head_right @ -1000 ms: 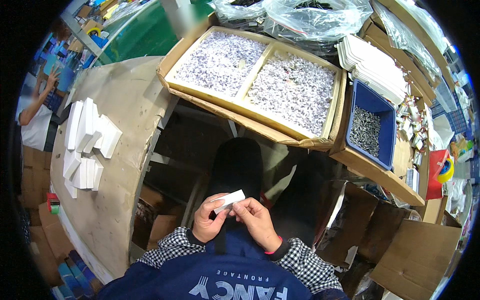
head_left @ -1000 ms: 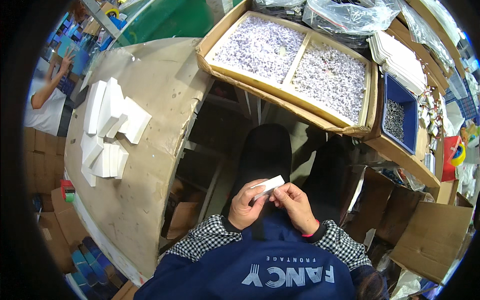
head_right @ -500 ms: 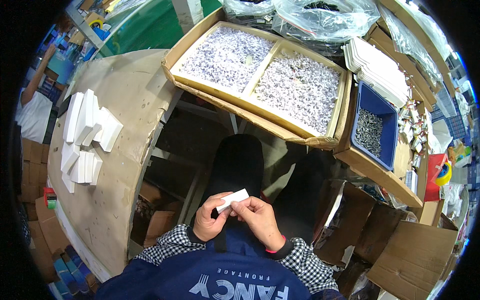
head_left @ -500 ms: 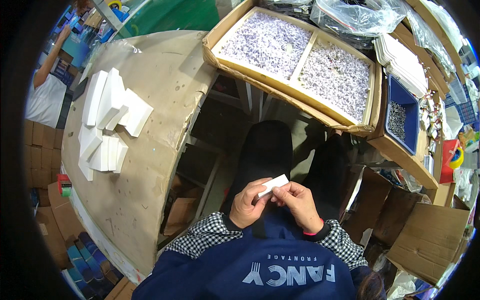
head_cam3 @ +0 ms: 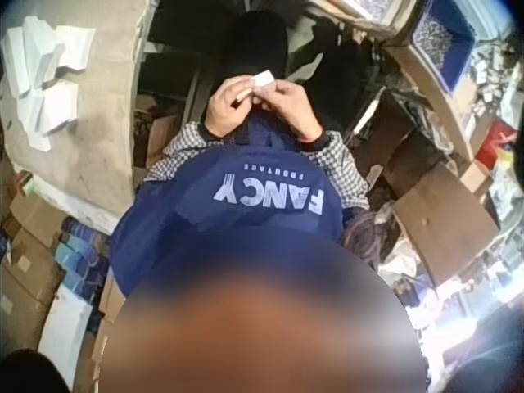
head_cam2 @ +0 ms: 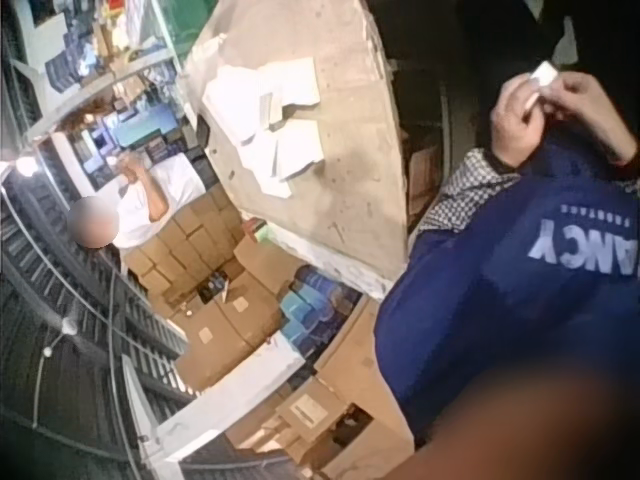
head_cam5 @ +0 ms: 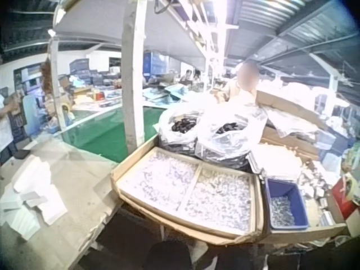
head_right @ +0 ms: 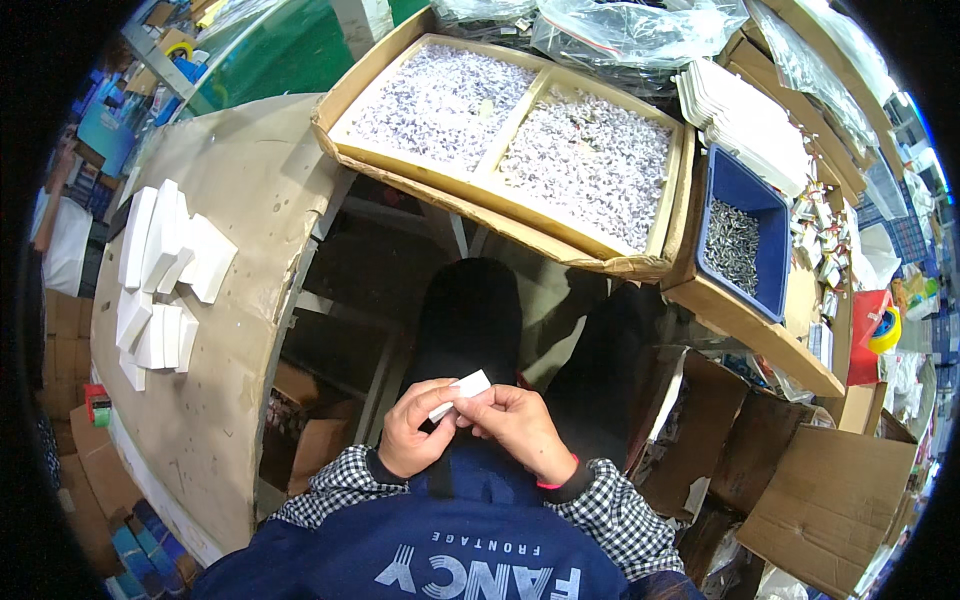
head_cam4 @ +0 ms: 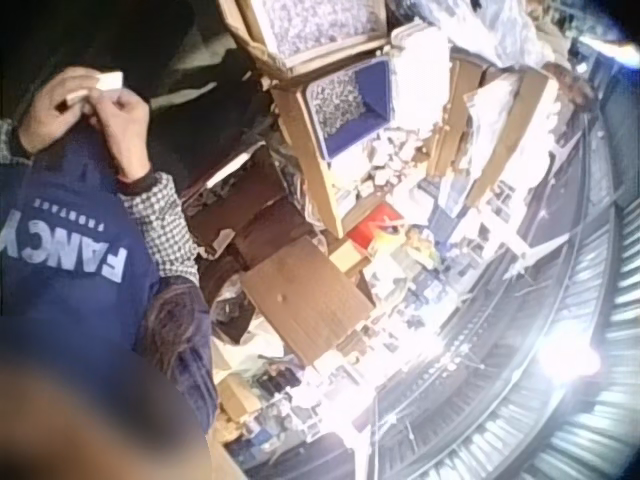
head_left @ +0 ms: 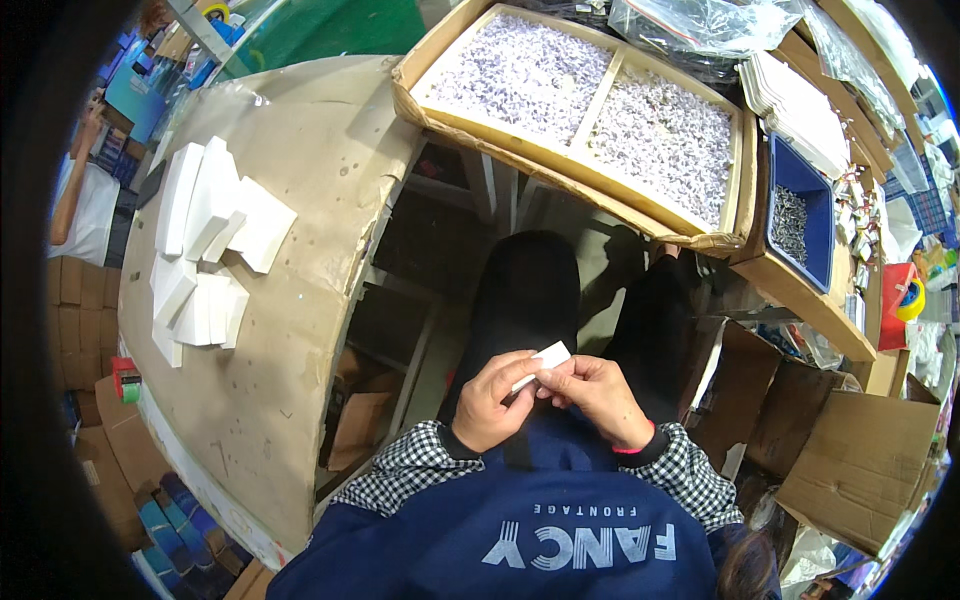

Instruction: The person assembles small electronic components into white rectangular boxes. They pick components from trays, place them inside the boxes, and seal the boxes with tape. The process is repeated for multiple units.

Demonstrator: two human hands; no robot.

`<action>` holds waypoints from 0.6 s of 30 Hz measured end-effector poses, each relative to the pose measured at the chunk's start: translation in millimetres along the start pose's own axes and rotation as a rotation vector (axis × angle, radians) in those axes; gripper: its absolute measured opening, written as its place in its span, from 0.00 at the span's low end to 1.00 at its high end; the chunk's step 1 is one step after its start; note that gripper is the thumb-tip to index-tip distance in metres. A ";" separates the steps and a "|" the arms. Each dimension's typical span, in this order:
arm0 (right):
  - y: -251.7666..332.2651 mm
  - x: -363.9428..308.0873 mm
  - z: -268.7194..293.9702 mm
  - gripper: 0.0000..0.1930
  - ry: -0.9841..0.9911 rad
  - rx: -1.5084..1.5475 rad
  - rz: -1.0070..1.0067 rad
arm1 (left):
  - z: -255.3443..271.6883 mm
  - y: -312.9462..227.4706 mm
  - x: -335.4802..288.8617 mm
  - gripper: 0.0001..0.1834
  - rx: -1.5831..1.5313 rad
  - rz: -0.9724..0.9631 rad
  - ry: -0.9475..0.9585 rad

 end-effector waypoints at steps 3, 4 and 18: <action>-1.9 5.6 1.9 0.13 -0.017 -0.113 0.052 | 1.4 4.0 -0.2 0.24 -0.026 0.005 0.006; -2.1 6.7 1.1 0.13 -0.003 -0.121 0.078 | 1.7 4.8 -1.3 0.24 -0.030 0.011 0.008; -3.8 19.2 9.0 0.22 -0.187 -0.964 0.611 | -0.9 6.1 1.5 0.19 0.034 -0.031 -0.102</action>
Point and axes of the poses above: each hand's wrist, its own x-axis towards the middle knuckle, its own z-axis out of the back of the hand, y = z × x, the point moved 4 cm from there along x, towards the middle knuckle, and after that the axes turned 9 degrees about x, right-handed, at the moved point
